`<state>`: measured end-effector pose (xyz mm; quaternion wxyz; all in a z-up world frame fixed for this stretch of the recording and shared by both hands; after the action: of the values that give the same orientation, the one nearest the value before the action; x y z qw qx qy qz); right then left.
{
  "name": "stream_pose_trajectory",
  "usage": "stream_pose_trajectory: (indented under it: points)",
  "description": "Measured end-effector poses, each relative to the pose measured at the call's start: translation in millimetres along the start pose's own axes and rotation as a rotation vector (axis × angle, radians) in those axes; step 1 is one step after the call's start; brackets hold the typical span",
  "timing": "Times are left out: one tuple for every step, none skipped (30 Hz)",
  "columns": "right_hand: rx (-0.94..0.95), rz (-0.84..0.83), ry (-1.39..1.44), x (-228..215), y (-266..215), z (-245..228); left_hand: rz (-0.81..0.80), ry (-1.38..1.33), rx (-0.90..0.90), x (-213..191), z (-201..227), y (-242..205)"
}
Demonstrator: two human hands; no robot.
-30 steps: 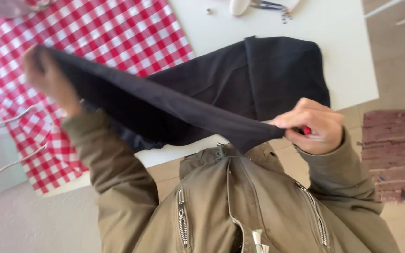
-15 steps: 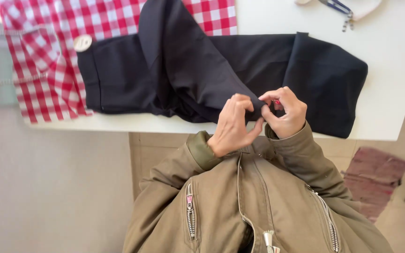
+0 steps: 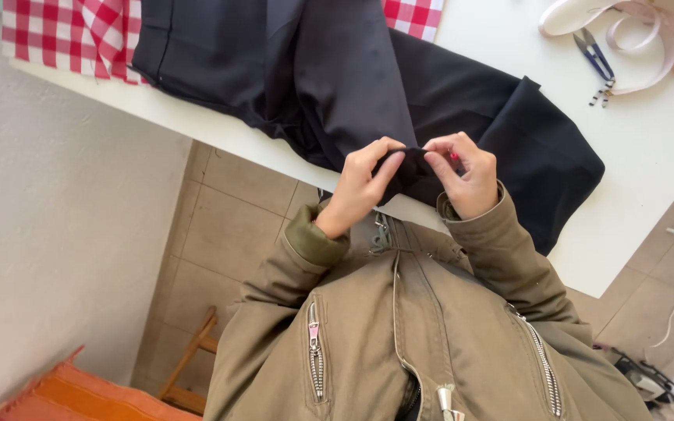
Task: Ripping the seams of black trousers using a seam ripper.
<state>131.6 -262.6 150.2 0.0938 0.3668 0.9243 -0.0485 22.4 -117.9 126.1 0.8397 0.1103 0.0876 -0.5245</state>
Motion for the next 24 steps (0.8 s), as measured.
stream_pose_trajectory:
  points:
    - [0.004, -0.013, 0.002, -1, 0, 7, 0.01, 0.0, -0.01, -1, -2, -2]
    - [0.073, -0.037, 0.095, -1, 0, 17, -0.09, -0.175, -0.089, 4, -9, -3]
    - [0.142, -0.061, 0.189, 0, 0, 27, -0.189, -0.351, -0.167, 9, -13, -4]
    - [0.139, -0.058, 0.19, 0, 1, 31, -0.192, -0.349, -0.165, 8, -15, -3]
    - [0.156, -0.08, 0.248, 1, 2, 35, -0.236, -0.47, -0.199, 10, -17, -1]
    - [0.176, -0.096, 0.305, 2, 0, 39, -0.286, -0.595, -0.236, 14, -18, -2]
    - [0.178, -0.088, 0.305, 2, 1, 38, -0.295, -0.596, -0.237, 14, -21, -1]
    - [0.193, -0.091, 0.307, 3, 1, 38, -0.306, -0.628, -0.244, 15, -24, -1]
    - [0.208, -0.095, 0.31, 4, 1, 39, -0.318, -0.661, -0.252, 15, -26, -1]
    - [0.209, -0.092, 0.312, 4, 2, 37, -0.321, -0.66, -0.253, 16, -29, -2]
    - [0.208, -0.092, 0.313, 5, 2, 36, -0.311, -0.616, -0.245, 16, -33, -2]
    - [0.206, -0.094, 0.313, 5, 4, 35, -0.3, -0.572, -0.234, 15, -36, -2]
    - [0.203, -0.092, 0.314, 6, 5, 34, -0.302, -0.57, -0.233, 13, -31, 1]
    - [0.201, -0.098, 0.339, 8, 6, 34, -0.274, -0.477, -0.207, 9, -25, 4]
    - [0.198, -0.104, 0.363, 9, 6, 34, -0.246, -0.383, -0.18, 5, -19, 7]
    - [0.204, -0.102, 0.365, 9, 6, 33, -0.248, -0.384, -0.186, 3, -15, 8]
    - [0.203, -0.098, 0.328, 9, 5, 33, -0.209, -0.285, -0.133, -2, -9, 10]
    - [0.198, -0.092, 0.291, 9, 6, 32, -0.169, -0.184, -0.075, -7, -2, 13]
    - [0.2, -0.09, 0.293, 10, 6, 31, -0.173, -0.183, -0.077, -9, 0, 14]
    - [0.195, -0.102, 0.33, 11, 7, 30, -0.118, -0.079, 0.001, -15, 5, 16]
    - [0.191, -0.115, 0.368, 13, 8, 27, -0.063, 0.025, 0.08, -20, 12, 18]
    - [0.19, -0.114, 0.369, 12, 8, 28, -0.064, 0.026, 0.081, -22, 12, 18]
    - [0.195, -0.098, 0.344, 11, 8, 29, -0.029, 0.095, 0.125, -26, 14, 17]
    - [0.199, -0.082, 0.319, 10, 8, 30, 0.006, 0.163, 0.171, -29, 17, 17]
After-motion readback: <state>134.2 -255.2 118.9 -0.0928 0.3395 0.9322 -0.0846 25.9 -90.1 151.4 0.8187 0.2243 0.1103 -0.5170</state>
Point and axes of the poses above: each hand's wrist, its own y-axis towards the middle knuckle, its own x-axis out of the palm, z = x × y, the point moved 6 cm from there along y, towards the middle knuckle, and after that the axes turned 13 degrees about y, right-handed, at the moved point
